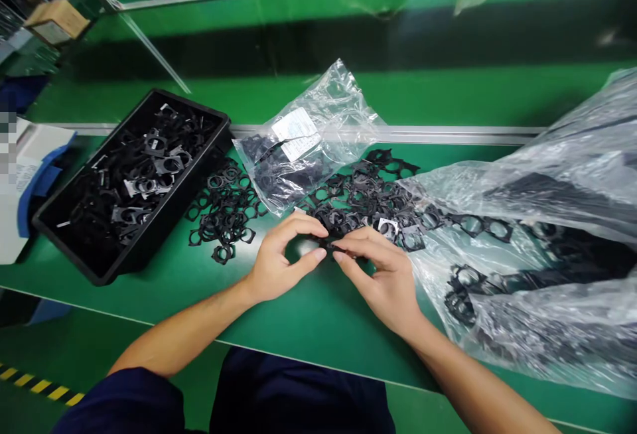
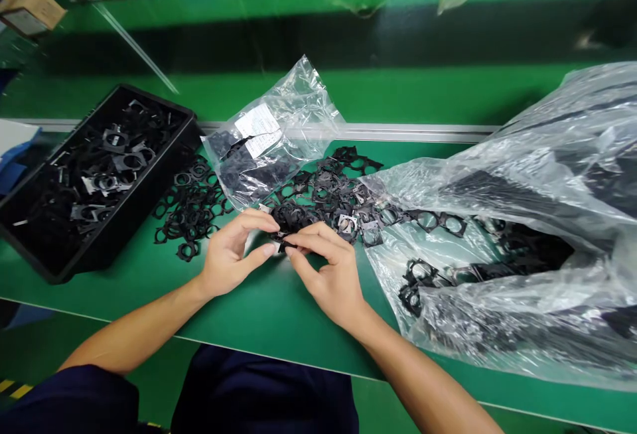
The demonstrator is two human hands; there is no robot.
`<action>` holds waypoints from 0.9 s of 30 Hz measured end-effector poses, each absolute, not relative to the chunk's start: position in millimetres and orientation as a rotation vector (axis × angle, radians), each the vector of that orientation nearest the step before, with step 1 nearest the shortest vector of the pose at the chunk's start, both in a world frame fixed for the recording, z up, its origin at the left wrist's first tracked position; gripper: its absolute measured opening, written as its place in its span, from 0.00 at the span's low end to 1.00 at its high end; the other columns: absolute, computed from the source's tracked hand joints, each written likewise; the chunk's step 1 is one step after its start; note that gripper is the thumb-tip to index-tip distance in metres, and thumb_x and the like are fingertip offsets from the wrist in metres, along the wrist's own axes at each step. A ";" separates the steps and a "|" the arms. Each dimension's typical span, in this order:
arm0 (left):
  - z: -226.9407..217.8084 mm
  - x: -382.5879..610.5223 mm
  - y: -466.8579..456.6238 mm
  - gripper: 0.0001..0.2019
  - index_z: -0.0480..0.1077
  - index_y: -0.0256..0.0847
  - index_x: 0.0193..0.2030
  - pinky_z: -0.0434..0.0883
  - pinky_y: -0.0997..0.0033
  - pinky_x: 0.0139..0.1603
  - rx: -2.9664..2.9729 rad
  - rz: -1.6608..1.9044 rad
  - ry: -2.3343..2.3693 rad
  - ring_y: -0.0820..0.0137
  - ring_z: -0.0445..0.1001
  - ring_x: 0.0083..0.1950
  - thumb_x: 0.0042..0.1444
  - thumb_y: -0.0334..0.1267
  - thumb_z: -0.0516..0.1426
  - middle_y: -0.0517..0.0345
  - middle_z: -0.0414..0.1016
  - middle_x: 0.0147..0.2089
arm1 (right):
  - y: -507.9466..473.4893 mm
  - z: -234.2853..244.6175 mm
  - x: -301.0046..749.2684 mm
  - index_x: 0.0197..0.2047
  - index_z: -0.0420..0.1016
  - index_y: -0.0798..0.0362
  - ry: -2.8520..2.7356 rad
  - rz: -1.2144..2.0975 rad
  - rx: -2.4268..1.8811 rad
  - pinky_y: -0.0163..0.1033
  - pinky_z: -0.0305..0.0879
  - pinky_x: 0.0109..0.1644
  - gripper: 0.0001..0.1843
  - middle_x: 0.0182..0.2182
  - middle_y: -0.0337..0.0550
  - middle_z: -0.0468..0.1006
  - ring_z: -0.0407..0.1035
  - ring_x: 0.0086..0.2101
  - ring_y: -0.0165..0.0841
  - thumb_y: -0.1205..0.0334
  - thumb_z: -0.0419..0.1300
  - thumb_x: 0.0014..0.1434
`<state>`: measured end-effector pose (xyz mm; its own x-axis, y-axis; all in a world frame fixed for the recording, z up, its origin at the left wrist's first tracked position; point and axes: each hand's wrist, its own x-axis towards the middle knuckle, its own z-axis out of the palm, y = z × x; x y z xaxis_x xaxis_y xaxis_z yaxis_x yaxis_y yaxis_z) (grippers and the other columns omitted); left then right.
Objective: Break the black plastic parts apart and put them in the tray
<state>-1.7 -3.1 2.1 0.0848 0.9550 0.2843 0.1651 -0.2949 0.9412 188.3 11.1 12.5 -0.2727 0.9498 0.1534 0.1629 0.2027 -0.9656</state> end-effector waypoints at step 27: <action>-2.1 -5.4 2.1 0.07 0.80 0.44 0.46 0.73 0.63 0.59 1.657 1.209 1.167 0.64 0.77 0.55 0.63 0.34 0.61 0.51 0.80 0.51 | 25.2 8.9 190.6 0.34 0.83 0.51 -0.640 2.037 -1.065 0.32 0.75 0.35 0.11 0.25 0.36 0.81 0.77 0.27 0.28 0.57 0.76 0.48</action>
<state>-5.4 2.1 -2.1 0.1328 0.9546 0.2665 0.2326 -0.2914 0.9279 190.6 25.2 8.9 -0.3834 0.7924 -0.4745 -0.3785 -0.6034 -0.7019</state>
